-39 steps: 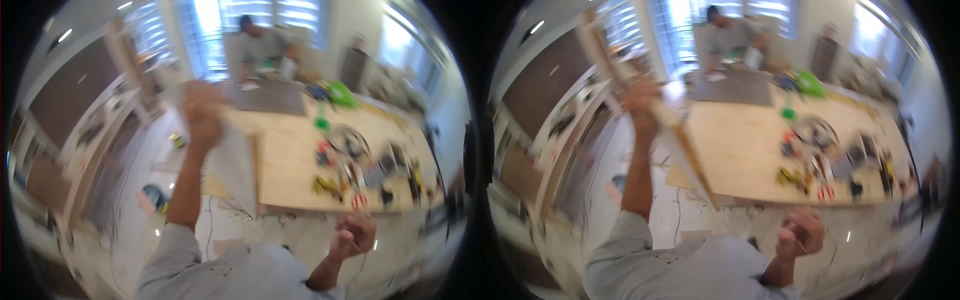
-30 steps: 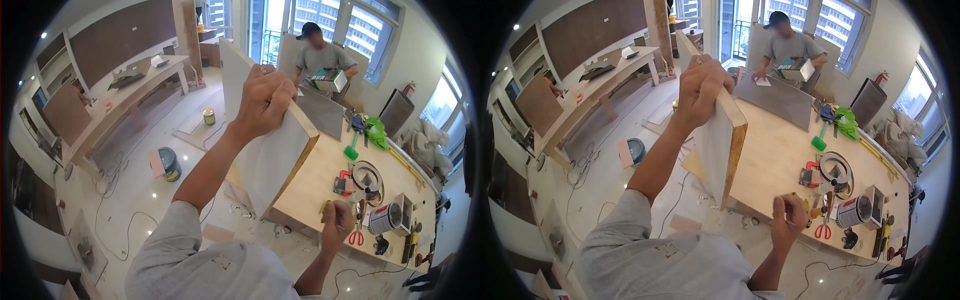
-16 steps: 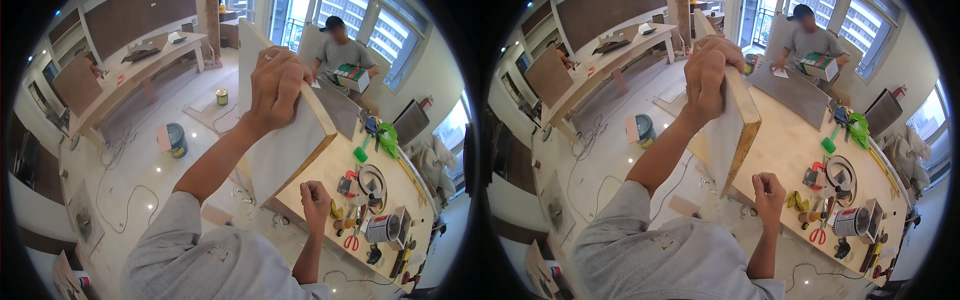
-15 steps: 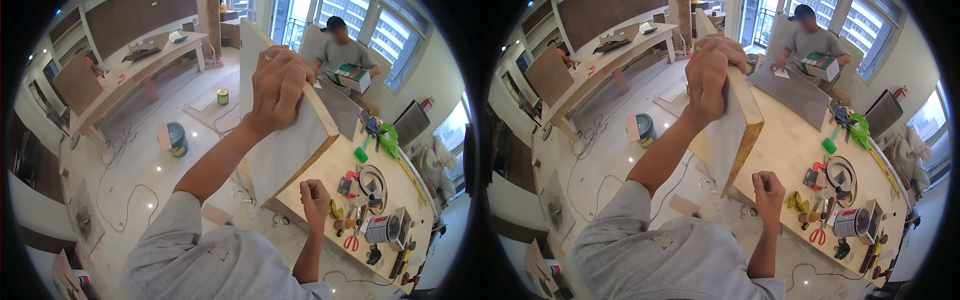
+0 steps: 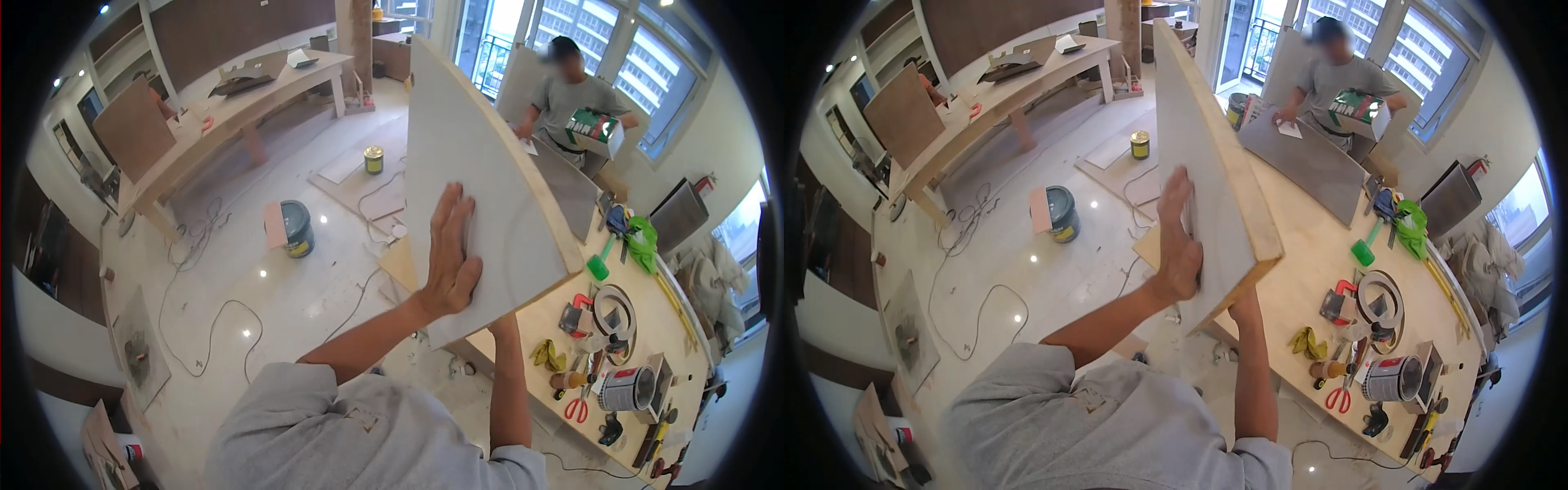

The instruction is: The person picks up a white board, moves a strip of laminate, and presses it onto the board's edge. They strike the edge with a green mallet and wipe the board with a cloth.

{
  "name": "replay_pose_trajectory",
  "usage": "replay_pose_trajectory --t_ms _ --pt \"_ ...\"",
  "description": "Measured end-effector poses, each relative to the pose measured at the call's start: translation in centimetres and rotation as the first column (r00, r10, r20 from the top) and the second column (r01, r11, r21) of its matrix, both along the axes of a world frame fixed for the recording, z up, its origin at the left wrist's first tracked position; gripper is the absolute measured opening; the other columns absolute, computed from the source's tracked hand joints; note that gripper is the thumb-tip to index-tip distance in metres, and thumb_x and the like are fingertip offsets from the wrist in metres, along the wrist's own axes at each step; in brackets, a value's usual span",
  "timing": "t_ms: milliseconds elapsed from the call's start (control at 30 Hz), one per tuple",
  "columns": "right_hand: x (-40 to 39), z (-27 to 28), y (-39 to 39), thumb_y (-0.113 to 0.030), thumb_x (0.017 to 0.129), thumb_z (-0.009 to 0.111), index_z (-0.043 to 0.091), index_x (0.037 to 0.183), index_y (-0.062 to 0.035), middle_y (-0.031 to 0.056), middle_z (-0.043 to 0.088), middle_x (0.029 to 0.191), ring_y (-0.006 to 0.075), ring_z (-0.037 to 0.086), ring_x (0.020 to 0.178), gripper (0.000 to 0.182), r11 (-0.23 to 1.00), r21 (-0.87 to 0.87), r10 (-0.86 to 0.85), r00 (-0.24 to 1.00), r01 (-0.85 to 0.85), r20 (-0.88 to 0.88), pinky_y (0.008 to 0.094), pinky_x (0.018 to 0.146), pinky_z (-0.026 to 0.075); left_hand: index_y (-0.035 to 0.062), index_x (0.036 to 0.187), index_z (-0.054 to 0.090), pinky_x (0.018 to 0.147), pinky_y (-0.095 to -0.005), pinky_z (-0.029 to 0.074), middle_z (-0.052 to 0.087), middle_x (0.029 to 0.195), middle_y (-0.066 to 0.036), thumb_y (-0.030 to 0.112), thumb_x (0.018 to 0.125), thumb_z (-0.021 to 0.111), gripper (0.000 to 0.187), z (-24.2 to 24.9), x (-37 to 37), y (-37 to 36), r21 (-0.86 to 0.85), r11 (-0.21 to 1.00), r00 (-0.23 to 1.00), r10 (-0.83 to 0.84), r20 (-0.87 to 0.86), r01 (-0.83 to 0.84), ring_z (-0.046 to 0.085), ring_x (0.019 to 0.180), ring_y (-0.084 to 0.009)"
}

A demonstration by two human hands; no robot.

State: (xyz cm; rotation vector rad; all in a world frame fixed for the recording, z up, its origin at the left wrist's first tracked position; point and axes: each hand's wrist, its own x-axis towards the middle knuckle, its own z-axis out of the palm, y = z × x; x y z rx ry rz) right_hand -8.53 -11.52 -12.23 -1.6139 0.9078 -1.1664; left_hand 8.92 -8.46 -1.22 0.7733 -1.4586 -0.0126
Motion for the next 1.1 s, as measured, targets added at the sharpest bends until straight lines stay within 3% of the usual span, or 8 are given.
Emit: replay_pose_trajectory --t_ms 233,333,433,533,867,933,1100 --pt "1.6 -2.6 -2.5 -0.017 0.112 0.056 0.059 0.14 0.0009 0.0088 0.069 0.128 0.0187 0.066 0.111 0.033 0.996 0.088 -0.034 0.999 0.034 -0.003 0.0335 0.096 0.057 -0.0042 0.168 0.023 0.129 -0.0569 0.016 0.013 0.174 -0.034 0.042 0.108 0.045 0.078 -8.2 -0.4 1.0 0.389 0.919 0.984 0.0 -0.175 0.069 0.016 0.161 -0.0507" --pt "0.9 -2.3 -1.8 -0.017 0.113 0.056 0.058 0.141 0.0008 0.009 0.069 0.129 0.0189 0.066 0.111 0.034 0.987 0.138 -0.078 0.997 0.079 -0.008 0.0336 0.097 0.057 -0.0019 0.168 0.026 0.129 -0.0587 0.016 0.016 0.173 -0.033 0.041 0.107 0.047 0.077 -9.5 -0.1 1.2 0.398 0.916 0.992 0.003 -0.125 0.047 0.017 0.161 -0.0503" --pt "0.1 -2.3 -1.1 -0.017 0.113 0.056 0.058 0.141 0.0008 0.0091 0.068 0.129 0.0191 0.066 0.112 0.034 0.977 0.175 -0.121 0.992 0.123 -0.019 0.0337 0.097 0.057 0.0012 0.165 0.034 0.129 -0.0615 0.015 0.019 0.173 -0.032 0.043 0.106 0.05 0.074 -11.2 1.3 0.3 0.229 0.972 0.984 0.014 0.176 -0.055 0.018 0.161 -0.0513" --pt "-0.5 -2.4 -0.4 -0.017 0.113 0.055 0.058 0.142 0.0007 0.0093 0.068 0.13 0.0192 0.066 0.113 0.034 0.967 0.2 -0.155 0.987 0.159 -0.038 0.0338 0.097 0.057 0.0046 0.162 0.042 0.128 -0.0658 0.014 0.021 0.173 -0.031 0.048 0.106 0.051 0.072 -13.6 1.8 -0.5 0.118 0.993 0.979 -0.027 0.203 0.003 0.019 0.16 -0.0523" --pt "-0.9 -4.6 0.8 -0.017 0.113 0.055 0.056 0.143 0.0006 0.0098 0.067 0.132 0.0198 0.065 0.114 0.035 0.933 0.274 -0.218 0.972 0.234 -0.089 0.0342 0.098 0.057 0.0212 0.164 0.043 0.125 -0.075 0.007 0.018 0.175 -0.028 0.065 0.104 0.046 0.074 -17.6 2.1 -2.9 -0.015 0.997 0.994 -0.076 0.08 0.078 0.013 0.162 -0.0543" --pt "-0.9 -4.9 0.8 -0.017 0.113 0.055 0.056 0.143 0.0005 0.0099 0.067 0.132 0.0199 0.065 0.115 0.035 0.93 0.276 -0.225 0.969 0.244 -0.1 0.0343 0.099 0.057 0.0228 0.164 0.045 0.125 -0.0759 0.004 0.018 0.176 -0.028 0.065 0.104 0.047 0.073 -17.3 1.9 -3.6 -0.055 0.994 0.995 -0.09 0.049 0.092 0.012 0.162 -0.0542" --pt "-2.2 -4.0 0.7 -0.018 0.113 0.055 0.056 0.144 0.0004 0.0101 0.067 0.133 0.0202 0.065 0.116 0.036 0.921 0.272 -0.252 0.959 0.278 -0.13 0.0345 0.099 0.057 0.023 0.162 0.05 0.124 -0.0755 -0.003 0.019 0.176 -0.028 0.064 0.101 0.051 0.073 -14.8 1.1 -2.9 0.029 0.999 0.999 -0.047 0.009 0.046 0.008 0.162 -0.0557"
